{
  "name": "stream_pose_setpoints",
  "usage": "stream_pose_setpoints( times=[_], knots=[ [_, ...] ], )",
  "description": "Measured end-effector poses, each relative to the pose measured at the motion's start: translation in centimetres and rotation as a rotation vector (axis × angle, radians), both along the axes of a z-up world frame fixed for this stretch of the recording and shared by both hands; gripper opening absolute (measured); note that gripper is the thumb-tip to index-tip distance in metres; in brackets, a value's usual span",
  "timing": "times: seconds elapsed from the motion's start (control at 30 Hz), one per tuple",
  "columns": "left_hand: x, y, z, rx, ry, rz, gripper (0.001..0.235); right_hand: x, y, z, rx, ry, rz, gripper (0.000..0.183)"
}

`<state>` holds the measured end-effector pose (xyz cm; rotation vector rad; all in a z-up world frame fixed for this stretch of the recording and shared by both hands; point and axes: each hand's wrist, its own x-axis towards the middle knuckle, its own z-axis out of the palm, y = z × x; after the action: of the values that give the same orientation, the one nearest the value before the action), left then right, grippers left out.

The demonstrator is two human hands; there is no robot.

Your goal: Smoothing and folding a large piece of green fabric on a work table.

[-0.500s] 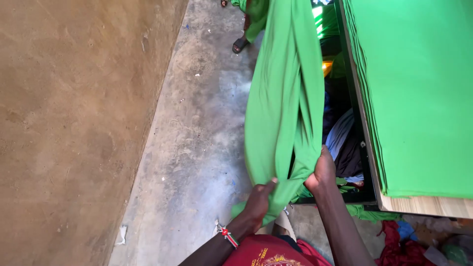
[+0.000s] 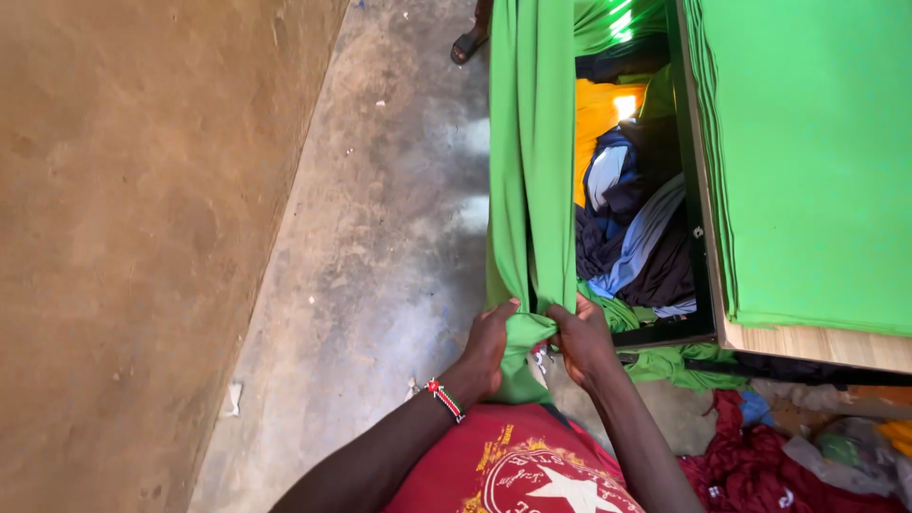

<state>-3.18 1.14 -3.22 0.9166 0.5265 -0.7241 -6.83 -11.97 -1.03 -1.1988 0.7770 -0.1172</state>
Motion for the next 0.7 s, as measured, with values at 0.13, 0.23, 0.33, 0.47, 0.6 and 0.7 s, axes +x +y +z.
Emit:
stream_pose_setpoints(
  times=[0.13,0.23,0.33,0.47,0.6,0.7],
  knots=[
    [0.4,-1.8,-5.3,0.027,-0.044,0.016,0.012,0.0,1.7,0.3,-0.129,0.029,0.074,0.029],
    [-0.9,0.0,0.2,-0.056,-0.03,-0.045,0.015,-0.6,3.7,3.0,-0.188,0.011,0.115,0.024],
    [-0.9,0.2,-3.3,-0.075,-0.064,-0.097,0.011,-1.7,3.1,1.1,-0.242,0.004,0.121,0.018],
    [-0.2,0.0,-2.2,-0.199,0.091,-0.038,0.008,-1.9,4.7,5.4,-0.259,-0.013,0.098,0.018],
    [-0.6,0.4,-1.7,-0.003,-0.189,0.016,0.009,-2.4,1.2,-3.0,0.002,-0.048,-0.033,0.024],
    [-1.0,1.4,-2.1,0.143,-0.334,0.013,0.013,-3.2,-1.5,-8.0,0.253,-0.09,-0.156,0.024]
  ],
)
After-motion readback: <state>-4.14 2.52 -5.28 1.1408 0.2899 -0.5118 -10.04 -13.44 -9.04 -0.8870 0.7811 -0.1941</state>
